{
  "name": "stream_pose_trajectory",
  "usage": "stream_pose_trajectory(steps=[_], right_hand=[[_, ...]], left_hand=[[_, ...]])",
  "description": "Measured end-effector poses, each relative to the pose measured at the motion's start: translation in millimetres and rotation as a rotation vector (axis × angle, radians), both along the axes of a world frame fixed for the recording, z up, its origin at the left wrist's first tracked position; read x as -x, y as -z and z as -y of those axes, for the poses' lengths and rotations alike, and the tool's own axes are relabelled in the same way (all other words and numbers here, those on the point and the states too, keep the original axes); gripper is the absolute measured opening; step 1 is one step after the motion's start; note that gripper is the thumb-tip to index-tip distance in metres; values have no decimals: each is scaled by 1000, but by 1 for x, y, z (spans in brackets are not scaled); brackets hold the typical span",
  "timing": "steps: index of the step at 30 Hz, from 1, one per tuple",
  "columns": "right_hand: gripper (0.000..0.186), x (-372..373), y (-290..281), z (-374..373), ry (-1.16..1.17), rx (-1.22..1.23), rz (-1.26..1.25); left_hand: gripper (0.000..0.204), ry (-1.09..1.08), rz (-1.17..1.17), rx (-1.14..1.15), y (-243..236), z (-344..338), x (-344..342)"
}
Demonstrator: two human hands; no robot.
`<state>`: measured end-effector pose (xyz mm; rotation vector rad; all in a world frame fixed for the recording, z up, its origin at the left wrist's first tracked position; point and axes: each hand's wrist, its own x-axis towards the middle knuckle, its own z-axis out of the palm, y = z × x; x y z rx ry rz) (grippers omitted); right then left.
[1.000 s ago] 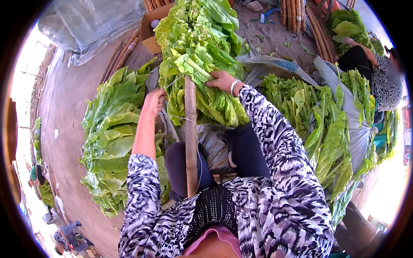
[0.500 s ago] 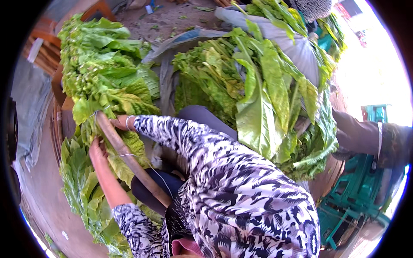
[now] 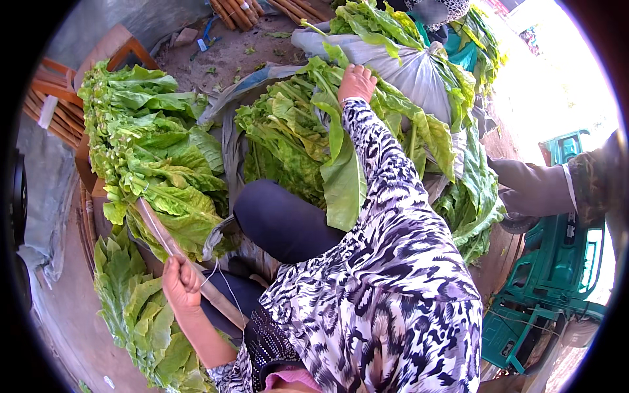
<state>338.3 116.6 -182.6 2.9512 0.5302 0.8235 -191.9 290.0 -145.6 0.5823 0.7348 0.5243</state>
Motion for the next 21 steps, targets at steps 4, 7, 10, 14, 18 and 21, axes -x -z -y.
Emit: stream_pose_trajectory(steps=[4, 7, 10, 14, 18, 21], right_hand=[[23, -15, -23, 21, -119, 200, -213], [24, -21, -28, 16, -200, 243, -184], [21, -23, -12, -9, -154, 332, -273], [38, -19, 16, -38, 73, -28, -851], [25, -17, 23, -45, 106, 158, -831], [39, -19, 22, -39, 63, 120, -748]], left_hand=[[21, -22, -92, -41, 1, 14, -21], [21, -16, -140, -42, 4, 18, -24], [24, -42, -306, 20, 9, 19, -32], [22, 16, -210, -15, 13, 20, -41], [21, 2, -160, 15, 14, 21, -42], [21, 1, -132, 23, 14, 21, -40]])
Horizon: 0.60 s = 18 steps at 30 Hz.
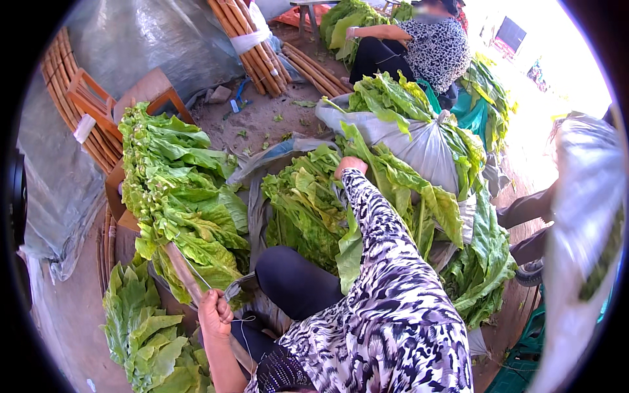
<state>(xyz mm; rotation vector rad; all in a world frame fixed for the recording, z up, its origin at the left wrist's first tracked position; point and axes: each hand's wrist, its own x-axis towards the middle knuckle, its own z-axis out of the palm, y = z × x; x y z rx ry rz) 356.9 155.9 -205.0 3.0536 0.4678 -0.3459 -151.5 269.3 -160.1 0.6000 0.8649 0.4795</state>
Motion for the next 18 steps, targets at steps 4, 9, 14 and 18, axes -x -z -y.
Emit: stream_pose_trajectory(steps=[4, 9, 14, 18], right_hand=[[50, 4, -16, 9, -83, -223, 27], [37, 78, -106, -2, -528, -976, 133], [39, 256, -176, -38, -1081, -921, 182], [49, 328, -141, -51, -1309, -726, -51]], left_hand=[[21, 1, 32, -26, 1, -1, -2], [20, -47, -239, -324, -16, -3, -20], [37, -57, 100, -598, -40, -7, -33], [19, -241, 65, -484, -48, -10, -21]])
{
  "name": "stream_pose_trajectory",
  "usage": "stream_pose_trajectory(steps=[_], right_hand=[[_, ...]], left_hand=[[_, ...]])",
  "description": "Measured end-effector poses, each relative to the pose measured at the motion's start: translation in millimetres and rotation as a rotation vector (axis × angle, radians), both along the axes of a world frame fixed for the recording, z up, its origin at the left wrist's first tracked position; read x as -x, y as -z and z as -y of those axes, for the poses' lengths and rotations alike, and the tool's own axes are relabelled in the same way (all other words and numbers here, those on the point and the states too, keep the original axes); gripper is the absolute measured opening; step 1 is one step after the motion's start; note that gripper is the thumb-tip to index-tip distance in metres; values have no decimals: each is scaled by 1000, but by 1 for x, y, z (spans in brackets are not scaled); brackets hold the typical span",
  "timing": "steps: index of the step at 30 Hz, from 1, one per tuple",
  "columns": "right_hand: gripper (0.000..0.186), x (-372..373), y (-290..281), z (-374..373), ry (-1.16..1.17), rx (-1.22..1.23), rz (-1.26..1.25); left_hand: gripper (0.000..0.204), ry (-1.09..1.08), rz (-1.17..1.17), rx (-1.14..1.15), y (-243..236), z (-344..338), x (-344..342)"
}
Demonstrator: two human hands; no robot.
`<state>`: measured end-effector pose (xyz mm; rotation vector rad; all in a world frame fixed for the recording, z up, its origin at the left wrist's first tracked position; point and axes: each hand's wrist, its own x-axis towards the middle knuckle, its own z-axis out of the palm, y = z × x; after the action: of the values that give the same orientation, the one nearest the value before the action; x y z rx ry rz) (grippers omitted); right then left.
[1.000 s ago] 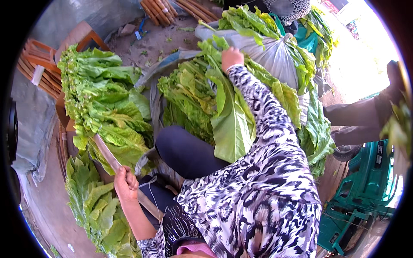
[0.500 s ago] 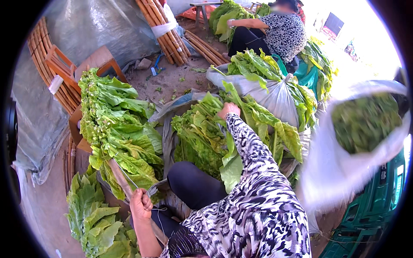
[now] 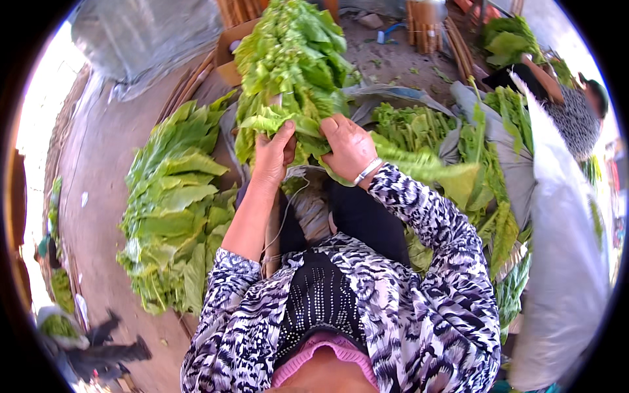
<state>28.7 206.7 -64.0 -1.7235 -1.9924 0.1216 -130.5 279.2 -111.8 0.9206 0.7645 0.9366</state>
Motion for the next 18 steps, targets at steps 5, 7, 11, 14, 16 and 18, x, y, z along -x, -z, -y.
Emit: stream_pose_trajectory(steps=[5, 7, 11, 14, 16, 18], right_hand=[[46, 3, 34, -5, -105, 350, -37], [39, -3, 29, -15, -182, 438, -9], [29, -29, 22, -46, -69, 457, 308], [27, -49, 45, -83, -116, 633, 622], [30, -45, 78, -114, -139, 766, 641], [36, -31, 113, -138, -115, 701, 336]], left_hand=[[17, -26, -34, 158, 9, 8, 25], [16, -33, -56, 109, 13, 10, 33], [17, -3, -307, -75, 17, 12, 61], [19, -15, -344, -36, 20, 1, 98], [21, 48, -267, 4, 27, -18, 121], [20, 179, -437, 124, 46, -38, 137]])
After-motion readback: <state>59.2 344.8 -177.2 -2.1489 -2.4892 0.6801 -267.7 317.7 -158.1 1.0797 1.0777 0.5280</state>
